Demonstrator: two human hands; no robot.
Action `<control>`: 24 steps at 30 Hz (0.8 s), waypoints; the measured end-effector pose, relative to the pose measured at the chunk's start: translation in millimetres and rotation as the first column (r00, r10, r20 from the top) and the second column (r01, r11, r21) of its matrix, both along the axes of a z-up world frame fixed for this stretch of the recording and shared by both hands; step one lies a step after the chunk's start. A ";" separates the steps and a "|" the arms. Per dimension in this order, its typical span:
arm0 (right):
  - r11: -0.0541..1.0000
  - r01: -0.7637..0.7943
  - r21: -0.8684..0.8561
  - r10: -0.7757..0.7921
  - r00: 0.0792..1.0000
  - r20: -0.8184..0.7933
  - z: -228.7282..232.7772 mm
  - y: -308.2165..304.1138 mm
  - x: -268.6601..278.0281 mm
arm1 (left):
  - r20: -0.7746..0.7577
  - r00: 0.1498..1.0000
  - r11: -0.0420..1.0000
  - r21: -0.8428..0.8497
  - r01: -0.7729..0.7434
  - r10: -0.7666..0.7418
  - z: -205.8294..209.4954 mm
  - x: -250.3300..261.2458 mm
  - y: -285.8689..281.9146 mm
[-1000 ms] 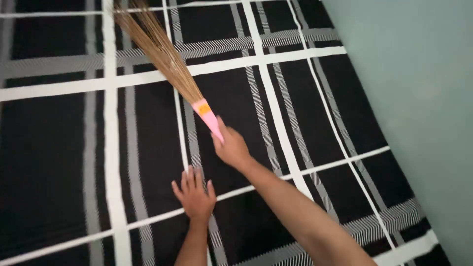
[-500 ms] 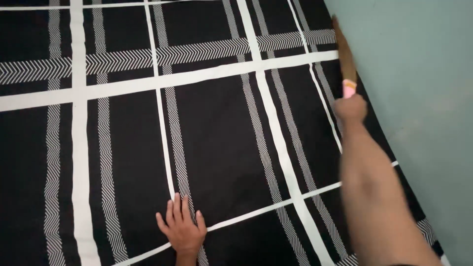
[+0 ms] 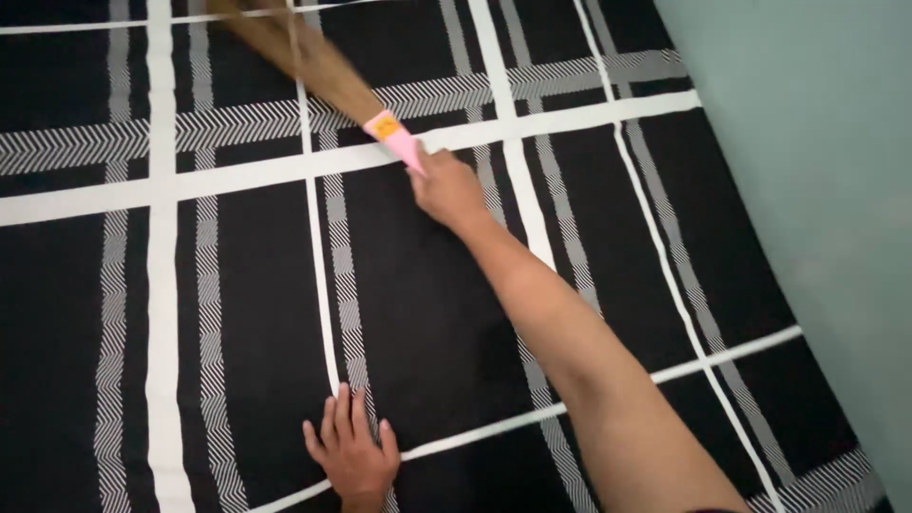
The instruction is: Smoothing out a bedsheet and using a small broom to clean the bed surface before putting on pillowcases.
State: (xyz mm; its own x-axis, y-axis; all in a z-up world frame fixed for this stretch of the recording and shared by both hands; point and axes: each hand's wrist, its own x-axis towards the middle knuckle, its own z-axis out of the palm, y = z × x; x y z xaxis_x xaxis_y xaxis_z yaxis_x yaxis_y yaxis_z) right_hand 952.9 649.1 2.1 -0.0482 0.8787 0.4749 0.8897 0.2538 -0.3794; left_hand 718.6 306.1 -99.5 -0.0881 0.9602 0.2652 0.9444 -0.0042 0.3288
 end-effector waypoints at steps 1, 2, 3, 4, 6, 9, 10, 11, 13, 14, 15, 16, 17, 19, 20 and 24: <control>0.996 -0.004 -0.094 0.009 0.999 0.054 -1.1 15.6 -8.3 | 0.010 1.000 1.000 0.023 -0.002 0.001 -2.9 -0.3 -0.6; 0.982 0.000 -0.188 0.021 0.994 0.110 -2.2 31.4 -14.8 | 0.023 1.000 0.999 0.046 0.000 -0.001 -6.4 0.6 -0.2; 0.982 -0.007 -0.188 0.027 0.994 0.106 -17.1 54.9 -1.2 | 0.019 1.000 0.999 0.046 -0.006 0.005 -10.4 -0.9 1.9; 0.959 0.113 -0.260 -0.073 0.985 0.157 -33.0 75.5 14.5 | 0.019 1.000 0.998 0.070 0.007 -0.008 -14.6 -1.1 1.4; 0.918 0.228 -0.325 -0.165 0.964 0.210 -139.2 101.5 90.8 | 0.013 1.000 0.995 0.094 0.019 -0.020 -22.8 -1.4 3.8; 0.941 0.336 0.045 -0.327 0.864 0.384 -161.6 126.1 224.8 | -0.002 0.999 0.987 0.159 0.037 -0.037 -31.2 -6.8 5.1; 0.833 0.546 -0.093 -0.512 0.822 0.249 -102.4 91.5 231.4 | -0.007 0.999 0.986 0.159 0.040 -0.039 -32.0 -8.1 3.9; 0.671 0.696 -0.256 -0.686 0.714 0.141 -4.7 60.2 240.3 | -0.012 0.999 0.986 0.159 0.042 -0.040 -31.5 -9.1 1.4; 0.612 0.757 -0.229 -0.755 0.646 0.118 -14.0 27.2 303.9 | 0.002 0.999 0.988 0.147 0.035 -0.035 -27.5 -4.3 6.3; 0.542 0.812 -0.217 -0.817 0.570 0.091 -19.9 3.0 336.5 | 0.003 0.999 0.991 0.127 0.033 -0.034 -23.2 -3.7 4.2; 0.535 0.817 -0.215 -0.821 0.563 0.096 -22.8 -10.8 329.7 | 0.008 0.999 0.991 0.124 0.041 -0.042 -19.7 -5.4 3.6; 0.626 0.765 -0.151 -0.770 0.637 0.031 -22.9 -22.6 325.2 | 0.011 1.000 0.994 0.101 0.027 -0.029 -17.4 -3.9 4.6; 0.706 0.703 -0.081 -0.707 0.707 -0.026 -23.5 -35.1 321.6 | 0.013 1.000 0.997 0.078 0.014 -0.015 -15.3 -1.4 4.9; 0.766 0.642 -0.037 -0.642 0.763 -0.070 -12.1 -69.5 252.7 | 0.010 1.000 0.998 0.047 0.028 -0.029 -6.7 -1.9 -1.4; 0.830 0.557 0.023 -0.551 0.826 -0.122 -4.9 -77.8 217.2 | 0.002 1.000 0.999 0.034 0.021 -0.021 -3.7 -1.0 0.7; 0.947 0.310 -0.079 -0.308 0.950 0.046 -21.7 -145.9 107.1 | 0.000 0.999 0.998 0.041 0.041 -0.041 -0.3 -0.9 1.6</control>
State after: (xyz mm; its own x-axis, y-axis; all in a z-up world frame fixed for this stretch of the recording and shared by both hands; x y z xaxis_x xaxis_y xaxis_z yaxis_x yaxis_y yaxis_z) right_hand 1060.0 503.2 -19.7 0.2180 0.8896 0.4014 0.9316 -0.0671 -0.3573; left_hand 717.7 307.7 -99.9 -0.0492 0.9513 0.3043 0.9429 -0.0562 0.3283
